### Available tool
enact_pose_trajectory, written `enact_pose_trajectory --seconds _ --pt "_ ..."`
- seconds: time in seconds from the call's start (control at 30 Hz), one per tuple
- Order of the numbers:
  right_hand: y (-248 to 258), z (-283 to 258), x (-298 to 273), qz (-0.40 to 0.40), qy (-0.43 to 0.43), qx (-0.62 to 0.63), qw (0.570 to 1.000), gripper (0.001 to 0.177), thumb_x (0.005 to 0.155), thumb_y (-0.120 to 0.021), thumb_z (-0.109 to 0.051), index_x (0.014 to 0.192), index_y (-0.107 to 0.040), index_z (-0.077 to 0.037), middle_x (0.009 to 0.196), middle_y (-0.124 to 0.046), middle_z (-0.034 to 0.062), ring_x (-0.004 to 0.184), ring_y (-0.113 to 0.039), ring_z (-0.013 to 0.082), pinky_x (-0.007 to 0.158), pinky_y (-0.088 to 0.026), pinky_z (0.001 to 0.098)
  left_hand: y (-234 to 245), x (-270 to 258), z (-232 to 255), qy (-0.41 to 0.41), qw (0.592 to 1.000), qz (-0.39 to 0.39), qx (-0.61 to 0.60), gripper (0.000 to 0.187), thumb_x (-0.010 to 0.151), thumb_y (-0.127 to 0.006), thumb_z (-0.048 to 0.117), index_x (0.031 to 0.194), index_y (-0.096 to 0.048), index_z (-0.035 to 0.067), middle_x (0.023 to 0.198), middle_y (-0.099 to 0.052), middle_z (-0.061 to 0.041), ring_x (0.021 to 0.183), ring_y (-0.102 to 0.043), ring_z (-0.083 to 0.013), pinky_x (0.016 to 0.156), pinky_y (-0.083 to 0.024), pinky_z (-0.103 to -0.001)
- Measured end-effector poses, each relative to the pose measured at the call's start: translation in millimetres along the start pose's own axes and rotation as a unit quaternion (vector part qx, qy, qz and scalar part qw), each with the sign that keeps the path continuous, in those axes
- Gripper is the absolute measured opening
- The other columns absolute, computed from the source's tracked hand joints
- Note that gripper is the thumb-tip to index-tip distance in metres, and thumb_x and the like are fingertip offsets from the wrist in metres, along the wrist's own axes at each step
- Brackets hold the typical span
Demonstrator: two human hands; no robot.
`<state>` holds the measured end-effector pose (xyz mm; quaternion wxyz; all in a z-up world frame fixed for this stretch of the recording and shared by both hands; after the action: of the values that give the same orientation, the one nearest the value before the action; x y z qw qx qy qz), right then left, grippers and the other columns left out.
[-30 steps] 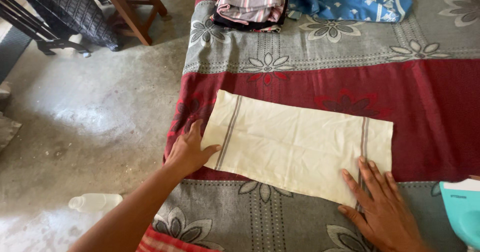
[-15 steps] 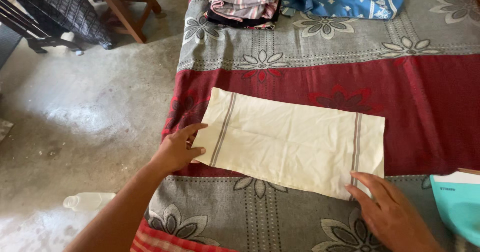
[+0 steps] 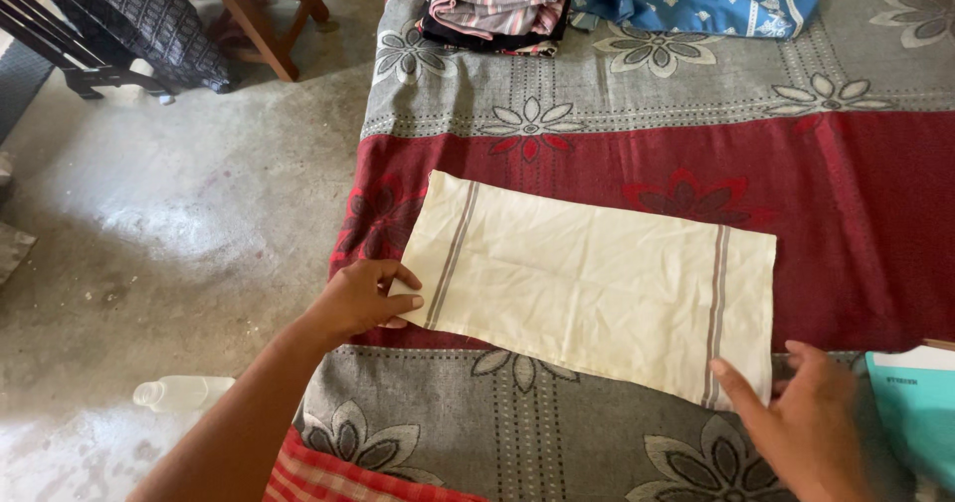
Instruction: The person irons a white cloth on a patterned bedsheet, smoothing it with hands and using a teal iron. The person folds the cloth multiple times, ironing each fold to create a compact, neat stack.
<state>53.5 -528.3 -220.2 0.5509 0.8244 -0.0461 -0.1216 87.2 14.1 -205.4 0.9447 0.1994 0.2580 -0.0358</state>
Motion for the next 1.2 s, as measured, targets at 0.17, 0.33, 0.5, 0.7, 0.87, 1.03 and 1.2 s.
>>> enact_pose_trajectory --seconds 0.17,0.33,0.5,0.7,0.87,1.03,1.2 --pt "-12.4 4.6 -2.9 -0.124 -0.11 -0.102 0.981 0.104 0.082 -0.069 -0.069 0.149 -0.041 0.005 0.121 -0.065 0.0284 0.103 -0.071 0.0361 0.088 -0.061 0.0462 2.9 -1.8 -0.5 0.027 0.996 0.037 0.071 0.027 0.084 -0.083 0.024 0.098 -0.075 0.002 0.076 -0.051 -0.002 0.068 -0.061 -0.0097 0.059 -0.065 -0.026" --pt "-0.7 11.4 -7.7 -0.102 -0.159 0.045 0.981 0.083 0.081 -0.076 -0.054 0.141 -0.058 0.001 0.112 -0.071 0.0229 0.098 -0.076 0.0342 0.089 -0.059 0.044 -1.0 -1.6 -2.2 0.027 0.996 0.035 0.083 0.025 0.082 -0.084 0.02 0.099 -0.076 0.003 0.072 -0.051 0.0 0.064 -0.058 -0.0086 0.057 -0.065 -0.026" --pt "-10.7 21.2 -14.6 -0.093 -0.236 0.217 0.943 0.072 0.085 -0.083 -0.032 0.139 -0.054 0.007 0.109 -0.073 0.0254 0.086 -0.071 0.0314 0.074 -0.059 0.0417 3.3 -1.8 -2.3 0.008 0.993 0.036 0.11 0.021 0.082 -0.081 0.013 0.101 -0.076 0.005 0.07 -0.053 -0.001 0.064 -0.059 -0.0086 0.058 -0.064 -0.026" --pt "-16.5 19.2 -22.2 -0.127 -0.296 0.312 0.894 0.055 0.092 -0.077 -0.026 0.133 -0.06 0.008 0.106 -0.07 0.0186 0.085 -0.067 0.0264 0.071 -0.056 0.0373 1.4 3.5 -16.4 0.011 1.0 0.018 0.002 0.016 0.086 -0.077 0.005 0.101 -0.075 0.0 0.072 -0.051 -0.001 0.064 -0.056 -0.0087 0.06 -0.065 -0.026" --pt "-22.2 24.1 -23.6 -0.143 -0.282 0.337 0.887 0.046 0.092 -0.076 -0.029 0.123 -0.068 0.005 0.103 -0.071 0.0142 0.083 -0.064 0.0225 0.07 -0.053 0.0354 -0.1 0.1 -15.3 0.027 0.998 0.009 -0.052 0.026 0.087 -0.075 0.011 0.11 -0.07 0.0 0.077 -0.063 0.0 0.068 -0.068 -0.0093 0.06 -0.064 -0.024" --pt "-22.8 25.3 -18.8 -0.141 -0.255 0.305 0.907 0.041 0.095 -0.077 -0.03 0.115 -0.074 0.006 0.097 -0.068 0.0158 0.082 -0.061 0.0217 0.07 -0.052 0.0345 -0.3 -2.8 -9.3 0.015 1.0 0.023 0.007 0.032 0.089 -0.078 0.017 0.116 -0.069 0.002 0.074 -0.059 -0.003 0.063 -0.065 -0.0102 0.054 -0.059 -0.025" --pt "-4.6 20.7 -19.3 -0.089 -0.232 0.302 0.92 0.04 0.092 -0.076 -0.024 0.118 -0.068 0.005 0.098 -0.074 0.0164 0.086 -0.068 0.0229 0.074 -0.054 0.0343 -2.0 2.7 -12.7 0.003 1.0 0.005 0.028 0.028 0.088 -0.075 0.014 0.113 -0.071 0.002 0.072 -0.06 -0.002 0.064 -0.072 -0.0111 0.055 -0.061 -0.025"
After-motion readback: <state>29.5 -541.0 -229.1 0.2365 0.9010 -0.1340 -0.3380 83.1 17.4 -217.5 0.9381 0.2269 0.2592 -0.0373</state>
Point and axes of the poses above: each hand's wrist, its own x-axis towards the middle knuckle, its own y-axis out of the back of the hand, z = x × y, the point moved 10 cm from there along x, towards the middle knuckle
